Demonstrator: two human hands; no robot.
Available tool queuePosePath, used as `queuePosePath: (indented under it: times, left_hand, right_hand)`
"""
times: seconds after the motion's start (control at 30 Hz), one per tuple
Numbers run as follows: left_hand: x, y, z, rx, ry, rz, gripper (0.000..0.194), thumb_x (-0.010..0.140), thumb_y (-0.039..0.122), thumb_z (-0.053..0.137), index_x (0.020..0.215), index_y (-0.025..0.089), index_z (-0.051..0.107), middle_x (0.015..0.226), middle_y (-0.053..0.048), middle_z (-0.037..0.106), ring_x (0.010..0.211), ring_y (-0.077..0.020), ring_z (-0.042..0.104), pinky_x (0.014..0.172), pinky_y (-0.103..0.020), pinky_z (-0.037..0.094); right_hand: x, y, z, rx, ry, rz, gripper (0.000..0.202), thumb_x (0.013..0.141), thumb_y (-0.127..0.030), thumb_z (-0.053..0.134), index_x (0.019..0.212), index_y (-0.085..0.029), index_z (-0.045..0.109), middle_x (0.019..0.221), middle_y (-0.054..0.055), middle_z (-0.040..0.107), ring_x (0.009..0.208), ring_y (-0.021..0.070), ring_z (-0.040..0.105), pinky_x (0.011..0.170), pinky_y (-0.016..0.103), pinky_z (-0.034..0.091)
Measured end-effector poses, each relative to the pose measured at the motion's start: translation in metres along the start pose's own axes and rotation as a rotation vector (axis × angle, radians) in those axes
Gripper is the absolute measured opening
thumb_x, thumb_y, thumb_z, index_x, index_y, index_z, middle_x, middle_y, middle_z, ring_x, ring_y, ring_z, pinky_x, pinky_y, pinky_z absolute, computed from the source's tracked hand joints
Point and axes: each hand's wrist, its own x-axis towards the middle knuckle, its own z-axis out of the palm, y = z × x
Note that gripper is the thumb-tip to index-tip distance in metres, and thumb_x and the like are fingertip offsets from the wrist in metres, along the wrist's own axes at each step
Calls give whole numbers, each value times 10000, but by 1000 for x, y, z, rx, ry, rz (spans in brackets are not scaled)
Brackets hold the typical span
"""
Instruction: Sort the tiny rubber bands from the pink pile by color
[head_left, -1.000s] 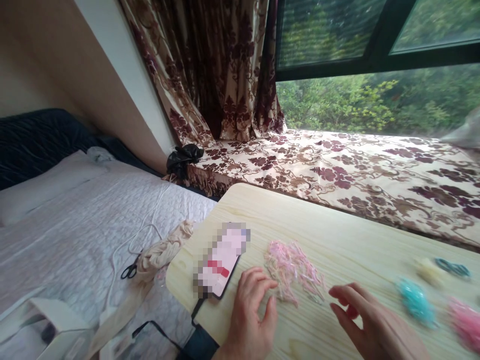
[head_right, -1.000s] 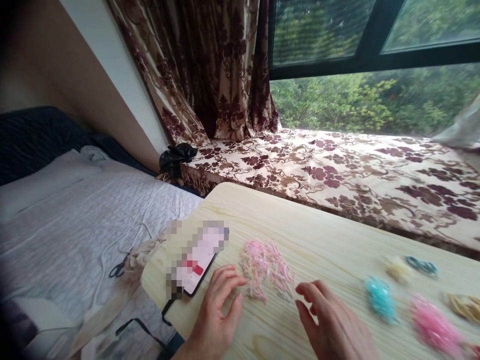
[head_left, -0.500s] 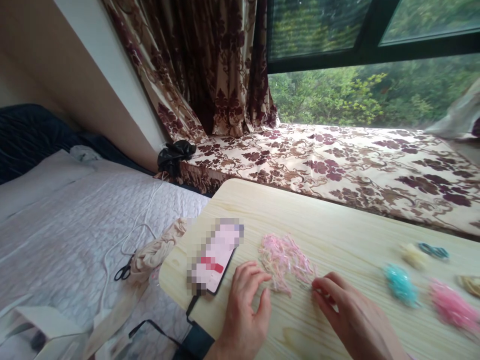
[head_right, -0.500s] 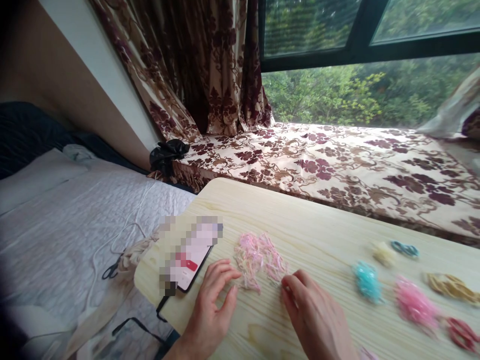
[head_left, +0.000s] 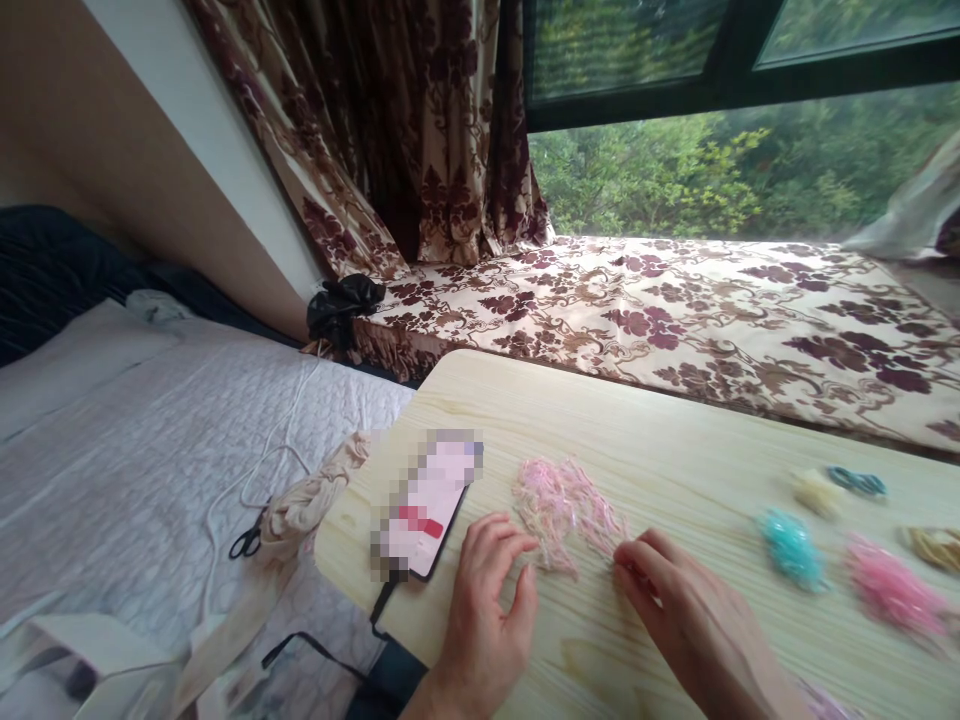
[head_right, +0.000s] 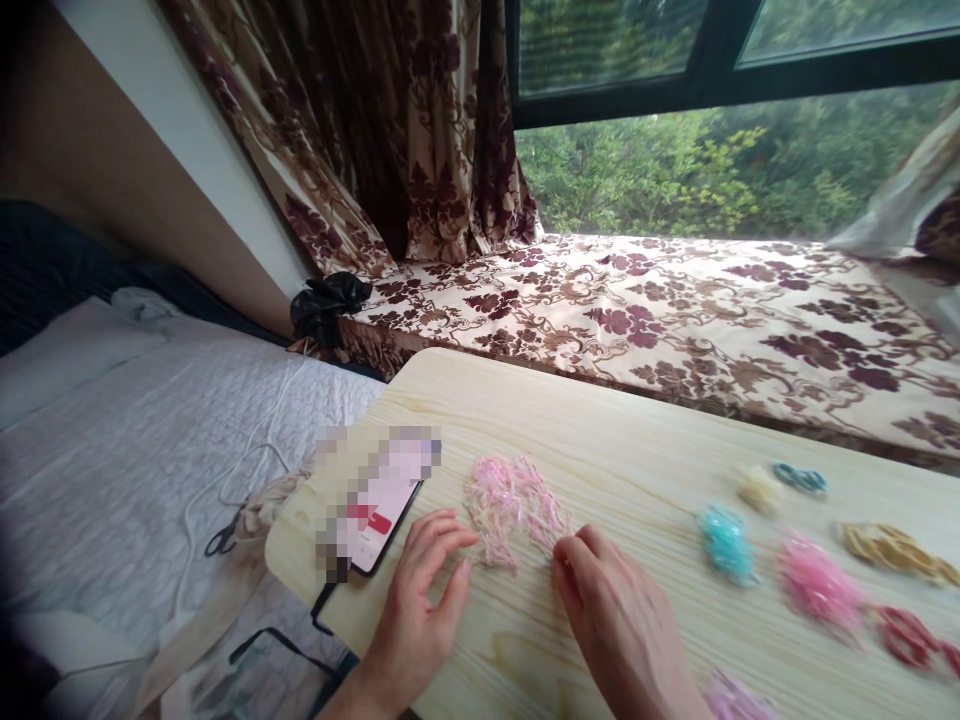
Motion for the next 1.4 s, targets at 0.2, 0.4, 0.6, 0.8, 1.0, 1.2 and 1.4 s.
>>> queuePosePath:
  times: [0.2, 0.4, 0.6, 0.8, 1.0, 1.2, 1.4]
  left_hand:
    - [1, 1, -1, 1, -2, -7, 233, 882, 85, 498, 1041, 212, 610, 1061, -79, 648, 1118, -230, 580, 999, -442, 504]
    - [0, -1, 0, 13, -10, -16, 227, 885, 99, 491, 1032, 208, 626, 1065, -89, 652, 1129, -241, 582, 998, -454, 510]
    - [-4, -9, 3, 56, 3, 0, 234, 896, 126, 499, 1047, 237, 640, 1081, -74, 674, 1130, -239, 595, 970, -425, 532]
    - [-8, -17, 6, 104, 17, 51, 198, 904, 165, 523, 1033, 240, 654, 1086, -70, 681, 1116, -232, 608, 950, -402, 548]
    - [-7, -18, 6, 142, 14, 53, 182, 912, 195, 532, 1023, 220, 674, 1080, -87, 686, 1108, -242, 619, 936, -408, 563]
    - [-6, -18, 7, 152, 33, 53, 184, 916, 221, 526, 1016, 222, 681, 1072, -89, 688, 1089, -248, 631, 918, -417, 572]
    - [-6, -19, 7, 150, 42, 64, 182, 913, 234, 531, 1009, 222, 684, 1058, -88, 694, 1076, -253, 641, 907, -419, 575]
  right_hand:
    - [-4, 1, -6, 84, 40, 3, 299, 956, -388, 403, 776, -257, 603, 746, -6, 631, 606, 128, 632, 529, 236, 447]
    - [-7, -2, -13, 166, 91, 48, 287, 945, -388, 415, 788, -262, 619, 698, -11, 671, 572, 132, 648, 507, 234, 450]
    - [-30, 14, -33, 137, 231, 150, 329, 952, -446, 410, 773, -272, 626, 692, -12, 681, 559, 129, 629, 528, 240, 460]
    - [-57, 79, -75, -26, 286, 291, 263, 843, -482, 522, 847, -280, 691, 770, 9, 747, 651, 191, 701, 559, 275, 512]
    - [-43, 105, -86, -75, 272, 436, 291, 794, -454, 497, 809, -256, 709, 764, 42, 749, 661, 234, 701, 568, 324, 488]
    - [-28, 102, -83, -73, 238, 428, 292, 816, -395, 463, 759, -250, 710, 746, 32, 744, 665, 213, 689, 559, 295, 458]
    - [-25, 106, -83, -77, 240, 407, 348, 850, -411, 432, 787, -236, 727, 841, 47, 751, 691, 191, 687, 588, 285, 473]
